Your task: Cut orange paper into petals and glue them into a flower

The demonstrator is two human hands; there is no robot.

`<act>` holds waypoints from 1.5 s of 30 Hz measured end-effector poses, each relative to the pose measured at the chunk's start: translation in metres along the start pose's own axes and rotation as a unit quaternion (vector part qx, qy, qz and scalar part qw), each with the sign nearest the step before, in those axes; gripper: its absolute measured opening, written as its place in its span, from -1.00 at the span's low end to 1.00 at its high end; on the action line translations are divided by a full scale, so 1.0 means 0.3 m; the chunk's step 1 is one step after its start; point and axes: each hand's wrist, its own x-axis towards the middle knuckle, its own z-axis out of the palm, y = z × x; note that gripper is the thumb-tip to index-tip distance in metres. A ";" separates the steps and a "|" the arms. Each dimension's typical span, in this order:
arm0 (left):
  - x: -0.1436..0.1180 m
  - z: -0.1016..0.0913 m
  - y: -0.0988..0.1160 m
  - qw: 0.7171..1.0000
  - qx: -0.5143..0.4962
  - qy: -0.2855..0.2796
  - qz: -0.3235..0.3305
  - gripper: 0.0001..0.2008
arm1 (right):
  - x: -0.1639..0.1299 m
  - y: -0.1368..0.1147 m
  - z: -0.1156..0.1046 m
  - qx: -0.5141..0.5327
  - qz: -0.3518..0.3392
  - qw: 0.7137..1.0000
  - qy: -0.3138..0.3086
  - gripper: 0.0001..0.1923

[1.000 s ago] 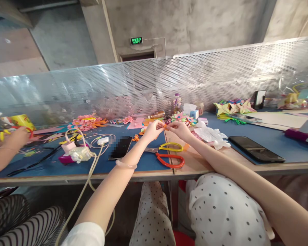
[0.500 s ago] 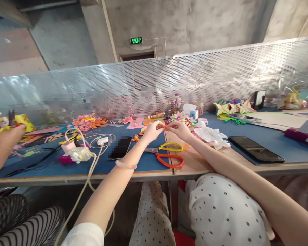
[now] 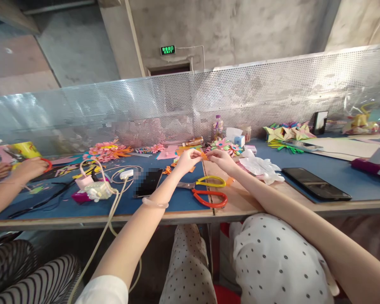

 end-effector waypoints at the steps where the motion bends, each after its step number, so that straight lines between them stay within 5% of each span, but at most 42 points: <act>1: -0.001 0.000 0.000 1.000 -0.006 0.000 -0.010 -0.83 | -0.001 0.000 -0.003 0.004 0.007 1.000 -0.001 -0.78; 12: -0.027 0.009 0.042 0.998 0.029 -0.033 -0.055 -0.87 | -0.001 -0.006 0.006 -0.025 -0.028 0.999 0.014 -0.78; 18: -0.031 0.016 0.048 0.994 -0.037 -0.045 -0.089 -0.87 | -0.002 -0.008 0.009 -0.073 -0.073 0.994 0.037 -0.83; 21: -0.029 0.014 0.041 0.987 -0.106 -0.020 -0.119 -0.84 | -0.010 -0.021 0.004 -0.191 -0.189 0.960 0.077 -0.88; 25: -0.029 0.010 0.037 0.981 -0.150 -0.019 -0.125 -0.78 | -0.024 -0.035 0.004 -0.316 -0.296 0.900 0.055 -0.91; 45: -0.027 0.011 0.037 0.983 -0.158 -0.040 -0.079 -0.73 | -0.019 -0.033 0.007 -0.370 -0.284 0.881 0.079 -0.84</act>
